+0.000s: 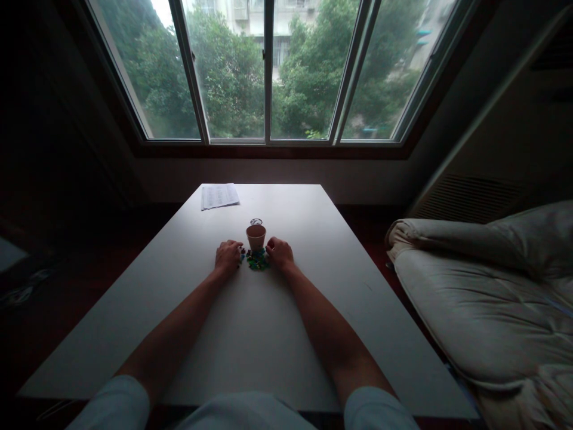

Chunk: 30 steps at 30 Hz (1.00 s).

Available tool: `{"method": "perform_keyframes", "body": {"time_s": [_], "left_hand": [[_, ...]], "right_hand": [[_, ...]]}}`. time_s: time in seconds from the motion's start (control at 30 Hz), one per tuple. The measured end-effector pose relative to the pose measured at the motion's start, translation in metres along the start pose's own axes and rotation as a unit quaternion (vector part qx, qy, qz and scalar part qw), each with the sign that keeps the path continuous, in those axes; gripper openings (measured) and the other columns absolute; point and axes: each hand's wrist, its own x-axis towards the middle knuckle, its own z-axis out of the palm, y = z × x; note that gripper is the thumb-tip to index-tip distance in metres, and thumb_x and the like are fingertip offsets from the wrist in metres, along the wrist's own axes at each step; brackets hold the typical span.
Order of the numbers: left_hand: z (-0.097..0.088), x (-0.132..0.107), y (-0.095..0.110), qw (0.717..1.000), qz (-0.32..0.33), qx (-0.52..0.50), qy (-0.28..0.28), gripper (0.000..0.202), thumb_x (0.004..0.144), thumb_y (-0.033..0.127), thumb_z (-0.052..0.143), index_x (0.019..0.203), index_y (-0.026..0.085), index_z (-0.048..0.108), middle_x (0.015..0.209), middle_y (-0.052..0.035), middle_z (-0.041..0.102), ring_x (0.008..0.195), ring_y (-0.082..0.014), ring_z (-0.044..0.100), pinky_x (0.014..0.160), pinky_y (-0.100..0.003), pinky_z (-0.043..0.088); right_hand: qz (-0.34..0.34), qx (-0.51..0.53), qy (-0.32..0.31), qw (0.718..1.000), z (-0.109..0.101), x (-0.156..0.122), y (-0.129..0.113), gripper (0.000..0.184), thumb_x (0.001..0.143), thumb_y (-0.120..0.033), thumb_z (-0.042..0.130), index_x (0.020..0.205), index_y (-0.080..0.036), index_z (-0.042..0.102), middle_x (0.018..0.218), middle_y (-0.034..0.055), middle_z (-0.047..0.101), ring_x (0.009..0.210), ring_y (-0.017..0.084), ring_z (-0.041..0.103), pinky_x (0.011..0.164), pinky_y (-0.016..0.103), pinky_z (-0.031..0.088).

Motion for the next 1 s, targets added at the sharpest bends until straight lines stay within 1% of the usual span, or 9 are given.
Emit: {"method": "perform_keyframes", "body": {"time_s": [0.07,0.13,0.23,0.3,0.43,0.57,0.63,0.8,1.0], "left_hand": [[0.0,0.0,-0.001,1.0,-0.004,0.002,0.004,0.032,0.09,0.021,0.053,0.116,0.028,0.071,0.119,-0.0087,0.064,0.112,-0.0274,0.051,0.094,-0.039,0.04],[-0.001,-0.001,-0.001,1.0,-0.008,0.005,0.005,0.03,0.089,0.022,0.055,0.114,0.027,0.071,0.117,-0.0091,0.064,0.111,-0.0279,0.051,0.093,-0.039,0.04],[-0.003,-0.001,-0.001,1.0,-0.01,0.008,0.006,0.028,0.088,0.023,0.057,0.111,0.027,0.072,0.115,-0.0095,0.064,0.111,-0.0282,0.05,0.092,-0.039,0.039],[-0.004,-0.001,0.0,1.0,-0.014,0.01,0.004,0.025,0.088,0.025,0.058,0.108,0.027,0.072,0.114,-0.0096,0.064,0.11,-0.028,0.05,0.092,-0.039,0.039],[-0.008,-0.001,0.003,0.999,-0.032,0.016,-0.003,0.021,0.088,0.027,0.058,0.103,0.026,0.073,0.112,-0.0095,0.065,0.11,-0.0275,0.049,0.091,-0.038,0.038],[-0.01,-0.001,0.005,0.999,-0.042,0.024,-0.004,0.02,0.089,0.029,0.058,0.101,0.027,0.073,0.111,-0.0088,0.065,0.109,-0.0275,0.049,0.09,-0.038,0.038],[-0.01,-0.002,0.005,0.999,-0.04,0.025,-0.007,0.02,0.09,0.03,0.056,0.099,0.026,0.073,0.109,-0.009,0.066,0.108,-0.0276,0.049,0.089,-0.038,0.038],[-0.01,-0.002,0.005,0.998,-0.047,0.025,-0.015,0.021,0.091,0.031,0.055,0.099,0.026,0.074,0.108,-0.0096,0.065,0.109,-0.0278,0.049,0.09,-0.039,0.038],[-0.011,-0.002,0.003,0.999,-0.039,0.025,-0.017,0.021,0.091,0.032,0.055,0.099,0.026,0.073,0.108,-0.0091,0.066,0.108,-0.0274,0.049,0.09,-0.039,0.038]], "right_hand": [[0.0,0.037,0.025,0.999,-0.001,0.0,-0.001,0.011,0.085,-0.028,0.063,0.092,-0.022,0.068,0.083,0.0014,0.071,0.076,0.016,0.063,0.071,0.026,0.043],[-0.006,0.076,0.069,0.995,-0.004,0.0,-0.004,0.012,0.084,-0.028,0.061,0.092,-0.021,0.067,0.082,0.0015,0.071,0.073,0.016,0.063,0.071,0.026,0.045],[-0.023,0.131,0.146,0.98,-0.011,0.001,-0.013,0.015,0.085,-0.028,0.056,0.093,-0.02,0.065,0.082,0.0032,0.07,0.072,0.016,0.062,0.072,0.027,0.047],[-0.041,0.168,0.174,0.97,-0.017,0.001,-0.021,0.017,0.085,-0.029,0.055,0.094,-0.019,0.065,0.081,0.0038,0.07,0.072,0.017,0.062,0.072,0.028,0.048],[-0.076,0.235,0.166,0.955,-0.026,0.001,-0.036,0.018,0.085,-0.031,0.055,0.094,-0.019,0.066,0.081,0.0034,0.07,0.071,0.017,0.063,0.069,0.028,0.049],[-0.097,0.276,0.163,0.942,-0.028,0.001,-0.044,0.021,0.085,-0.031,0.056,0.098,-0.019,0.068,0.093,0.0055,0.072,0.08,0.019,0.065,0.074,0.03,0.053],[-0.095,0.288,0.154,0.94,-0.026,0.002,-0.044,0.025,0.085,-0.032,0.057,0.103,-0.02,0.069,0.098,0.0062,0.073,0.082,0.019,0.066,0.076,0.032,0.054],[-0.085,0.321,0.115,0.936,-0.025,0.006,-0.043,0.039,0.084,-0.033,0.058,0.122,-0.024,0.064,0.098,0.0029,0.074,0.073,0.016,0.067,0.071,0.031,0.056],[-0.058,0.308,0.136,0.94,-0.027,0.007,-0.035,0.027,0.088,-0.033,0.052,0.107,-0.02,0.067,0.091,0.0039,0.074,0.069,0.016,0.068,0.069,0.03,0.056]]}}
